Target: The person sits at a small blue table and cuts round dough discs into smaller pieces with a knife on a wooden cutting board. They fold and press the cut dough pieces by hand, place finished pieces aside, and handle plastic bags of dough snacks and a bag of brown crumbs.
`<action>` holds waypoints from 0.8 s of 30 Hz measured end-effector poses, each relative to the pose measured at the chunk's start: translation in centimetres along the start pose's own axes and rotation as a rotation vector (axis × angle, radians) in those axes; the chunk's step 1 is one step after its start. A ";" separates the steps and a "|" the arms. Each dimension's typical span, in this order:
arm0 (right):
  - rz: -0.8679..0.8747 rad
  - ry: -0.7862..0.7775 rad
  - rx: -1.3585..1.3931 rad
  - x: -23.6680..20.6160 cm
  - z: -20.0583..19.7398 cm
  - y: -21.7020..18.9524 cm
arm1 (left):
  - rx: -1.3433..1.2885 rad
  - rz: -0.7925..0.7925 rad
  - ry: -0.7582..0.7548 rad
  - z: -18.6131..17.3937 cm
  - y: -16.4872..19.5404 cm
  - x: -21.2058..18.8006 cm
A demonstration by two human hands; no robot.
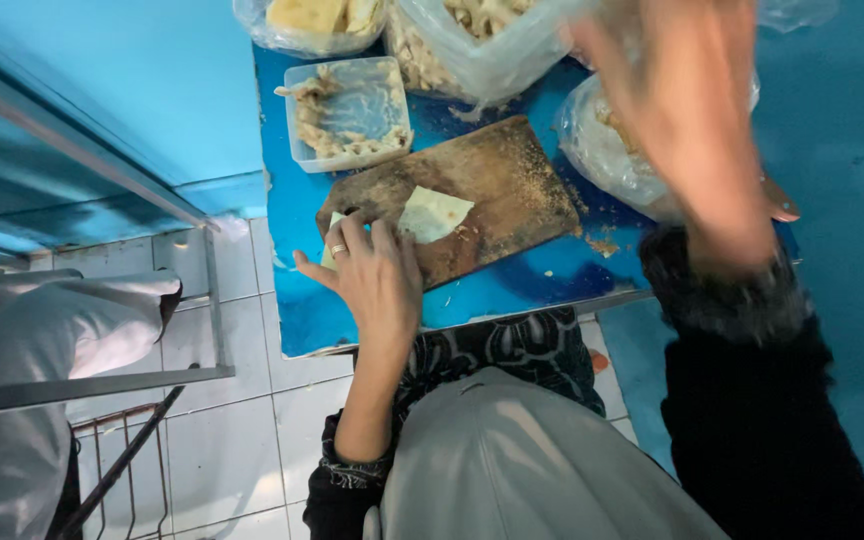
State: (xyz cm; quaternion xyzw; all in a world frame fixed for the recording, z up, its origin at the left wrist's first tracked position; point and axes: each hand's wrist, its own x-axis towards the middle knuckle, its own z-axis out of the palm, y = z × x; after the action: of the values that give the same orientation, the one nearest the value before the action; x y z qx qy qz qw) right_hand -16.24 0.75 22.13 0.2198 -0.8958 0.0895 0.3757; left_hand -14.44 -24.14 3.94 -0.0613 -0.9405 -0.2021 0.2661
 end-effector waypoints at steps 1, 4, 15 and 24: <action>0.193 -0.163 0.132 -2.1 -0.6 -1.0 | -0.012 -0.003 0.001 0.0 0.1 0.2; 0.424 -0.520 0.303 -6.9 0.0 -1.9 | -0.023 0.024 -0.015 0.2 0.4 0.6; 0.536 -0.499 0.233 -17.2 6.5 3.1 | -0.016 0.090 -0.011 1.0 2.3 0.8; 0.515 -0.118 0.303 -19.9 7.0 0.9 | -0.141 0.056 -0.006 0.2 2.6 0.9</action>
State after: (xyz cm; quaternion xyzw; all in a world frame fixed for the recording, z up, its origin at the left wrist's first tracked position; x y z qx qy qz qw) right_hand -8.72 5.76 3.10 0.0436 -0.9188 0.3017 0.2506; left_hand -14.74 -21.65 5.19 -0.1069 -0.9226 -0.2603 0.2638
